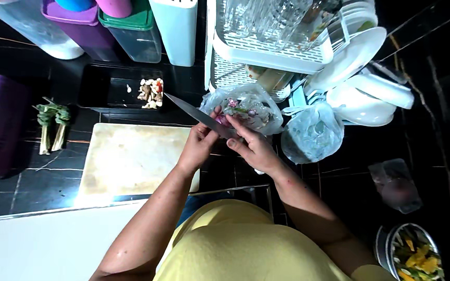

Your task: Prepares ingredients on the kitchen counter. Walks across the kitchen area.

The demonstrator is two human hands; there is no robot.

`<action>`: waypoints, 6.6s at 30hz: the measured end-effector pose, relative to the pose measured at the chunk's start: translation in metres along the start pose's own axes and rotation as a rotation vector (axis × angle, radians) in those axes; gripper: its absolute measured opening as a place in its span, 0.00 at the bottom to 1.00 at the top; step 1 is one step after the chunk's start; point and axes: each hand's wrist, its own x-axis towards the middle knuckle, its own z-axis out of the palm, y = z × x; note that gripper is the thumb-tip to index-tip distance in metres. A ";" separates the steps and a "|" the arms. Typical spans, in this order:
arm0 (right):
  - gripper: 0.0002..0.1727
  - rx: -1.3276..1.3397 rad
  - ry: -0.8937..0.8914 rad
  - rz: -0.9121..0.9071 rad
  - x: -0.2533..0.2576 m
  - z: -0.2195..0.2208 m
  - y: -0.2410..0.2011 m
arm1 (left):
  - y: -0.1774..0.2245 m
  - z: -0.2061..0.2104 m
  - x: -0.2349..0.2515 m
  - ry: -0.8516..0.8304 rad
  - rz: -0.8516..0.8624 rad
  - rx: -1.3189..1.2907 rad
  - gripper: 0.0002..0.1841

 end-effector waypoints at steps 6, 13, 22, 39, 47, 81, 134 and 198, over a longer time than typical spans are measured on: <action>0.35 0.027 0.025 0.025 -0.004 0.003 0.000 | 0.002 0.004 -0.004 0.078 -0.044 -0.156 0.35; 0.36 0.008 -0.002 0.018 -0.008 0.006 -0.001 | 0.001 0.002 -0.005 0.101 0.086 0.186 0.39; 0.32 -0.216 0.181 -0.076 -0.007 0.026 -0.002 | 0.003 0.007 -0.005 0.242 0.152 0.336 0.32; 0.32 -0.159 0.164 0.402 0.022 -0.024 0.035 | 0.009 -0.002 -0.005 0.229 -0.221 -0.230 0.31; 0.30 -0.041 0.150 0.372 0.023 -0.014 0.021 | 0.003 -0.003 0.002 0.273 -0.321 -0.659 0.20; 0.35 0.017 0.018 0.059 0.008 0.015 -0.016 | -0.008 0.004 -0.006 0.208 -0.143 -0.651 0.16; 0.27 0.208 0.240 0.421 -0.052 -0.070 0.043 | -0.049 -0.115 -0.053 0.389 -0.318 1.329 0.31; 0.26 0.493 0.262 0.297 -0.016 0.018 -0.013 | -0.005 0.026 0.001 0.116 0.382 0.564 0.30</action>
